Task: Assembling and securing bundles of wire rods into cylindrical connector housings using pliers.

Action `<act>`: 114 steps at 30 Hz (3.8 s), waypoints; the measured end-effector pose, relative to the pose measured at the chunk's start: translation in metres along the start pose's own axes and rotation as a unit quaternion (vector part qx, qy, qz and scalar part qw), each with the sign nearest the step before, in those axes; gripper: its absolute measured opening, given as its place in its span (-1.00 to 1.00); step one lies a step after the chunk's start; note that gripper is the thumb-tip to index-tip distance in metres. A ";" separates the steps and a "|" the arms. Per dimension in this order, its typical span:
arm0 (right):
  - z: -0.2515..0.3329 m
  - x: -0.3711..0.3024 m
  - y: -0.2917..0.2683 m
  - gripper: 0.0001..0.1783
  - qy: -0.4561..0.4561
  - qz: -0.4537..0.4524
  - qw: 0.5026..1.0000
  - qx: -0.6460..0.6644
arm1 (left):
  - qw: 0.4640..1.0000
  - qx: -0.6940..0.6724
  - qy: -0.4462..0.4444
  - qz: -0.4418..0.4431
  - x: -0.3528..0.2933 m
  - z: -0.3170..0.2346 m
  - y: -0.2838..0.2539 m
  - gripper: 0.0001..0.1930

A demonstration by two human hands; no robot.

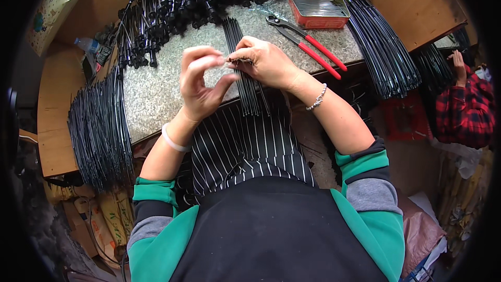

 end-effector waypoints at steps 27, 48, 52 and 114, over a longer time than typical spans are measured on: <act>-0.125 0.012 -0.133 -0.82 0.171 0.066 0.947 -0.264 | 0.988 0.015 0.018 0.153 0.003 0.025 0.031 -0.48; 0.041 -0.026 -0.072 -0.74 -0.154 -0.087 0.968 -0.178 | 0.987 -0.008 0.030 0.159 -0.004 0.046 0.063 -0.62; 0.038 -0.027 -0.071 -0.75 -0.143 -0.100 0.971 -0.166 | 0.987 -0.013 0.032 0.160 -0.004 0.047 0.065 -0.63; 0.076 -0.013 -0.049 -0.57 -0.250 -0.025 0.928 -0.274 | 0.987 -0.008 0.038 0.153 -0.012 0.040 0.046 -0.73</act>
Point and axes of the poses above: each hand's wrist, its own x-axis towards the middle knuckle, its own y-axis out of the palm, z = x × y, the point moved 7 cm from there along x, towards the middle knuckle, and after that the axes turned 11 degrees about -y, right-handed, at the moved point
